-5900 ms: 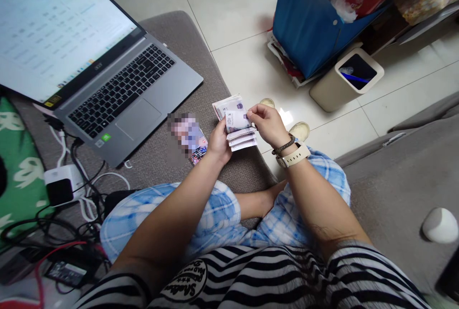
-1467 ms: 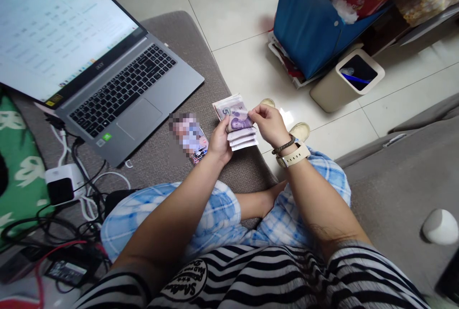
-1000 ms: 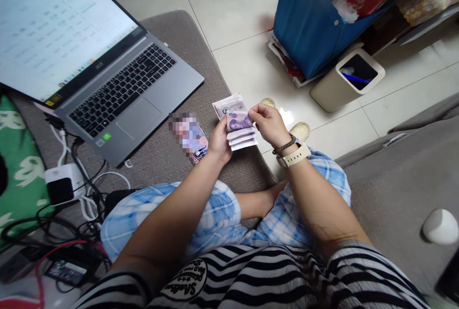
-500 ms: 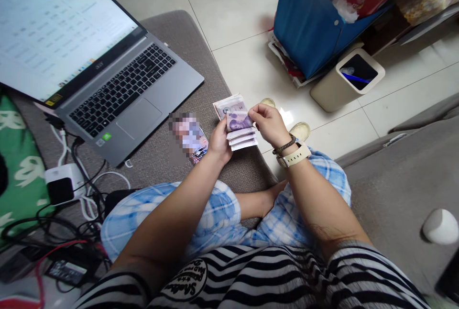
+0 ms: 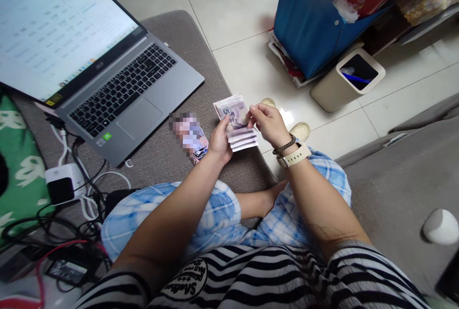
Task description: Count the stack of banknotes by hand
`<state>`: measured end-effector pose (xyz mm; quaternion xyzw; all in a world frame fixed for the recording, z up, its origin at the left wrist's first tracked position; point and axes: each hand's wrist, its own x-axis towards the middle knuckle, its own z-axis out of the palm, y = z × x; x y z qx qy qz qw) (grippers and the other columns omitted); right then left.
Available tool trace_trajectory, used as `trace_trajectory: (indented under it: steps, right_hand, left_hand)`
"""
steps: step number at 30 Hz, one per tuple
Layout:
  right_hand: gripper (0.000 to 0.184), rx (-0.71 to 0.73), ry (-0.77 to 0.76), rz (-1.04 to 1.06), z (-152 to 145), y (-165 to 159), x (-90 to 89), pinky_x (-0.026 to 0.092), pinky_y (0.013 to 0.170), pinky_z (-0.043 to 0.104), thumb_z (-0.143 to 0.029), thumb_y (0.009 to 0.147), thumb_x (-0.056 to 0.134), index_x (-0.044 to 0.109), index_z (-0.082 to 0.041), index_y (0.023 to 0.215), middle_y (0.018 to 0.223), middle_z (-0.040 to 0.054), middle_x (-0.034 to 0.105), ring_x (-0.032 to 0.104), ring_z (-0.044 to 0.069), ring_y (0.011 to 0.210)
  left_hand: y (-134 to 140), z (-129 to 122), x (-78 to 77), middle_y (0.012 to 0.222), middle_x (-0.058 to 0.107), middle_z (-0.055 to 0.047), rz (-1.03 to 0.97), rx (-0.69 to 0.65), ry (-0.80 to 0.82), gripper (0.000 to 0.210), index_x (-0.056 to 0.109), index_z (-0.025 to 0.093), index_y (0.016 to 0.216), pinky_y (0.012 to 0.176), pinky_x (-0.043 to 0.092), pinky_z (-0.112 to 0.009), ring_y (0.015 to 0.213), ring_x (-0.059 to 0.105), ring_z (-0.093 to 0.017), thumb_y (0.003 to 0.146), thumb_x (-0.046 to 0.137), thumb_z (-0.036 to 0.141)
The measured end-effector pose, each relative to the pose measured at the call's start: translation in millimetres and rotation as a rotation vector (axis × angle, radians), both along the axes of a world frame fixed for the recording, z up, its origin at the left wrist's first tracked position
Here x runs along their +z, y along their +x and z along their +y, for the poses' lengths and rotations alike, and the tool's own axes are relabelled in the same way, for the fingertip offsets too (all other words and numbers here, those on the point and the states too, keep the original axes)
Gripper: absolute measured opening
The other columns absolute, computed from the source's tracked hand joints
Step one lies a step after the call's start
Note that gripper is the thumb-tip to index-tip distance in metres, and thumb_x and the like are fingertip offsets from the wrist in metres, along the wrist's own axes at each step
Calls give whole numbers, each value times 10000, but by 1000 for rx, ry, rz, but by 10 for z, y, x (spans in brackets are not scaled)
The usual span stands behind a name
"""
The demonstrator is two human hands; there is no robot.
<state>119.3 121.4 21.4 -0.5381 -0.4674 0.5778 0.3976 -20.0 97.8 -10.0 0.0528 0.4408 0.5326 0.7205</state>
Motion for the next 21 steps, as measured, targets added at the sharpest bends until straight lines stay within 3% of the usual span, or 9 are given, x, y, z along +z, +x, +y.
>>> trace_trajectory:
  steps: [4,13,21]
  right_hand:
    - [479,31,22,8,-5,1,10,302,506,252,-653,824,681,590,-197,707,576,1,580,431,102,507]
    - [305,-154,51,-107,27,32,-128,348,584,249,-401,768,774,550,-198,730,632,-32,551,462,106,595]
    - [296,-105,25,-78,39,14,-89,401,630,274,-387,778,750,553,-198,664,598,-41,496,472,118,600]
  left_hand:
    - [-2,-8,31,1096,768,-130,18,-1,25,257,730,147,958,1044,502,-408,1198,662,-288,806,698,351]
    - [-8,-21,44,988,777,-127,71,-1,18,229,716,126,884,1043,501,-443,1164,678,-298,692,758,244]
    - [-14,-25,34,975,783,-117,62,-12,-2,238,716,134,882,1031,511,-449,1132,693,-301,674,776,233]
